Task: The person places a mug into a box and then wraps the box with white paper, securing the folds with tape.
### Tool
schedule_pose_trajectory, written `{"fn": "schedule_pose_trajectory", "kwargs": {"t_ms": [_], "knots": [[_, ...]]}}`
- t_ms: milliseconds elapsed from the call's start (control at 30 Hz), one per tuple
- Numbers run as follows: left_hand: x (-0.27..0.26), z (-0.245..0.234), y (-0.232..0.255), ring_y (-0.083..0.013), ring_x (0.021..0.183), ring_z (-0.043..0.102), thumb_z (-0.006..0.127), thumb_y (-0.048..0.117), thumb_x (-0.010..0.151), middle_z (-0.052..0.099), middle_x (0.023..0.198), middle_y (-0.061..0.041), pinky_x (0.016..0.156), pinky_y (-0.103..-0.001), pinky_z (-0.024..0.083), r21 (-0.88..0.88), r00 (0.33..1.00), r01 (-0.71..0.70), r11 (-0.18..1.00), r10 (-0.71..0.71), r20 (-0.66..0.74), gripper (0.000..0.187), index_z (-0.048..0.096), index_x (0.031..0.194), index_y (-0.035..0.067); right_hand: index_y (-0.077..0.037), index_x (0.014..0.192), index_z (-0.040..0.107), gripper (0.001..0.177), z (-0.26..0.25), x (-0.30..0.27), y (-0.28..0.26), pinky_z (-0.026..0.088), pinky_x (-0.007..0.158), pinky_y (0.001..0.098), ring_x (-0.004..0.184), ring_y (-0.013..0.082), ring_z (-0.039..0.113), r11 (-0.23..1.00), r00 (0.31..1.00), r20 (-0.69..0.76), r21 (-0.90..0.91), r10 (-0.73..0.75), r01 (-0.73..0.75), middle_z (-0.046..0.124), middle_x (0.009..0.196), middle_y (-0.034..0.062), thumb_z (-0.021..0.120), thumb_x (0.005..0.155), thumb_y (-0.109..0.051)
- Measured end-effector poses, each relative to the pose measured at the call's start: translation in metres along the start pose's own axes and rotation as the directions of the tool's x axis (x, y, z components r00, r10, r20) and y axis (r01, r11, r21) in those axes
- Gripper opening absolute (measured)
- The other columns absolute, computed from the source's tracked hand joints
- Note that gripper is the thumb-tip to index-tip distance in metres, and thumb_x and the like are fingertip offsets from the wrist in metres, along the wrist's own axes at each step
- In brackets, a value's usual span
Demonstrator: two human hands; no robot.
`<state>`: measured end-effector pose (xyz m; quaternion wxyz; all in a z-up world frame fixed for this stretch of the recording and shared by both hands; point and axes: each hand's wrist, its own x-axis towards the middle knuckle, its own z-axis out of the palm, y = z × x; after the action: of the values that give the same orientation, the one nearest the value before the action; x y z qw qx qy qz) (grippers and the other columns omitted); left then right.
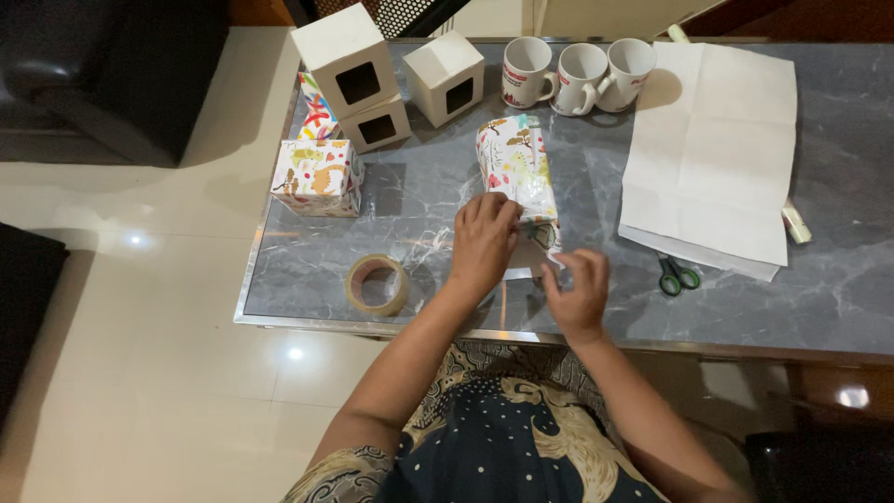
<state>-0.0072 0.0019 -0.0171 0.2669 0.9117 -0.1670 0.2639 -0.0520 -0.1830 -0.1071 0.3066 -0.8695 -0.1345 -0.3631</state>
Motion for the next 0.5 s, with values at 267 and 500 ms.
{"fn": "schedule_pose_trajectory", "kwargs": {"t_ms": [267,500], "knots": [[0.004,0.003,-0.007,-0.0327,0.134,0.05,0.074,0.008,0.076,0.061,0.13,-0.01,0.112,-0.048,0.037,-0.01,0.997,-0.077,0.997,0.077,0.022,0.04,0.061,0.114,0.008,-0.009,0.154,0.031,0.099,-0.008,0.012,-0.005,0.04,0.103,0.0529,0.116,0.0376,0.058,0.9,0.816,0.379,-0.208,0.436,-0.384,0.058,0.121,0.0132,0.087,0.072,-0.015],[0.004,0.003,-0.01,-0.0319,0.131,0.052,0.075,0.008,0.077,0.061,0.124,-0.01,0.113,-0.047,0.038,-0.044,0.997,-0.053,0.998,0.056,0.059,0.044,0.061,0.119,0.008,-0.025,0.135,0.061,0.059,-0.014,0.022,-0.021,0.034,0.115,0.0546,0.137,0.0437,0.046,0.949,0.98,0.137,-0.26,-0.146,0.178,0.054,0.14,0.0208,0.078,0.079,-0.015]]}}
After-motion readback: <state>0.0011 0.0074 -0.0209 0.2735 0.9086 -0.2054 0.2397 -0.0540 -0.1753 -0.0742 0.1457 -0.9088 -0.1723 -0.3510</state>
